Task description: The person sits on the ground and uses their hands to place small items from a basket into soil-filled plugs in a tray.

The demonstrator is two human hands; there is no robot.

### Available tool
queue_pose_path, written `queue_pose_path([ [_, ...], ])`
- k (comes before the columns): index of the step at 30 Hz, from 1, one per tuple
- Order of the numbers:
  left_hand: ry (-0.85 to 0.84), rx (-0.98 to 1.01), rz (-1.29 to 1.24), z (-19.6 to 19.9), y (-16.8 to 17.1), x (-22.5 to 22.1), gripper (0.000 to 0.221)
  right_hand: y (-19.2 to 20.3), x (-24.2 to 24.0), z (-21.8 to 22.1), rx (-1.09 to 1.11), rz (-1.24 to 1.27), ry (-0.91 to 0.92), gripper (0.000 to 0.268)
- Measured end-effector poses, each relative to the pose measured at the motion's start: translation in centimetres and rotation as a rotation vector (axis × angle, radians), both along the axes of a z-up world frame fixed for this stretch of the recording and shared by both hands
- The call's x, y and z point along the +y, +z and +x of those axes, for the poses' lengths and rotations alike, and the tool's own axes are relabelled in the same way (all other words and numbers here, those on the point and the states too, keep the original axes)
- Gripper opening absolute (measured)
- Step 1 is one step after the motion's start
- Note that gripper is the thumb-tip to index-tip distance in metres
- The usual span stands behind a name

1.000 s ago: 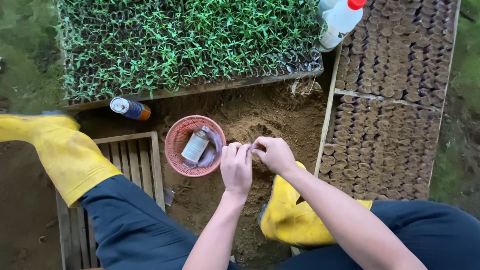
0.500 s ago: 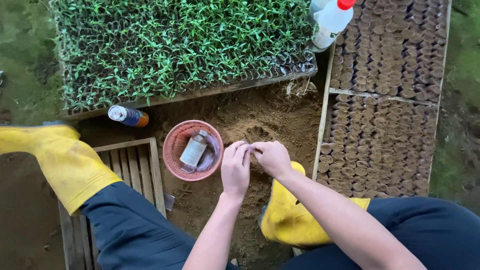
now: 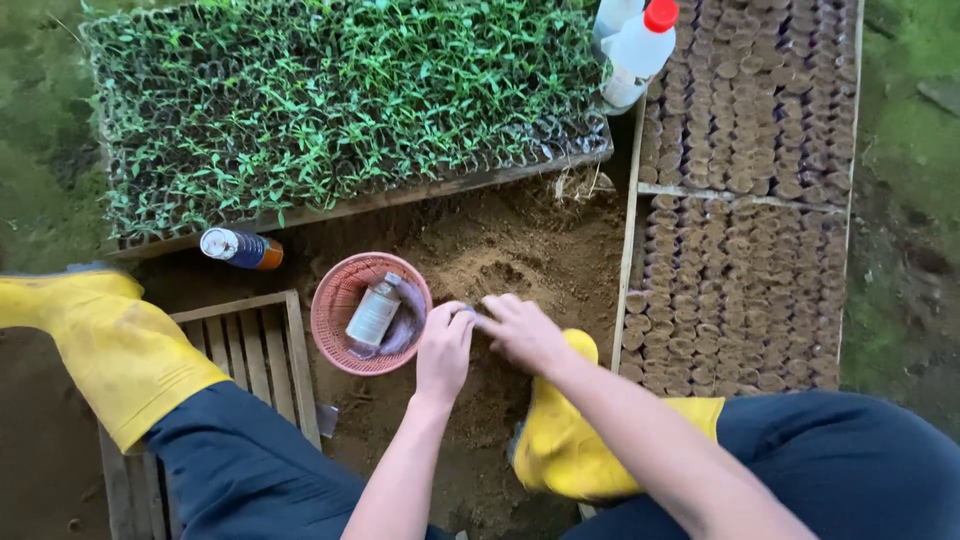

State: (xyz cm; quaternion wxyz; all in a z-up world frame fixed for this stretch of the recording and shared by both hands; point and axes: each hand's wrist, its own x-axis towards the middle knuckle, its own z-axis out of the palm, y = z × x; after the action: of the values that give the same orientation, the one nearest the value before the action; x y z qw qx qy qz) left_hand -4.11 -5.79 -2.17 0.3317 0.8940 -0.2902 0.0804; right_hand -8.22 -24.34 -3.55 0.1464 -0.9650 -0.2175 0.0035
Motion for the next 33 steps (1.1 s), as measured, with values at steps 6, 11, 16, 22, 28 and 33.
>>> queue_pose_path([
  [6,0.041,-0.088,0.149,-0.4,-1.5,1.8,0.002,-6.3,1.2,0.5,-0.085,-0.013,0.026,0.036],
  [11,0.106,-0.134,0.276,-0.5,-0.3,3.0,0.005,-7.1,0.1,1.8,-0.162,-0.030,-0.102,0.008],
  [16,0.144,-0.158,0.351,-0.6,-0.5,3.0,0.008,-2.7,0.9,3.7,-0.193,0.002,-0.122,0.039],
  [22,0.019,-0.011,0.257,-1.6,-1.0,3.9,0.005,-2.5,3.2,3.2,-0.044,-0.044,-0.207,0.041],
  [28,0.065,0.004,0.244,-2.4,-0.9,3.4,0.003,0.4,6.1,7.8,0.342,0.647,-0.520,0.023],
  [33,0.103,-0.076,0.390,-2.8,0.3,3.1,0.009,1.2,10.9,9.1,0.555,0.633,-0.502,0.038],
])
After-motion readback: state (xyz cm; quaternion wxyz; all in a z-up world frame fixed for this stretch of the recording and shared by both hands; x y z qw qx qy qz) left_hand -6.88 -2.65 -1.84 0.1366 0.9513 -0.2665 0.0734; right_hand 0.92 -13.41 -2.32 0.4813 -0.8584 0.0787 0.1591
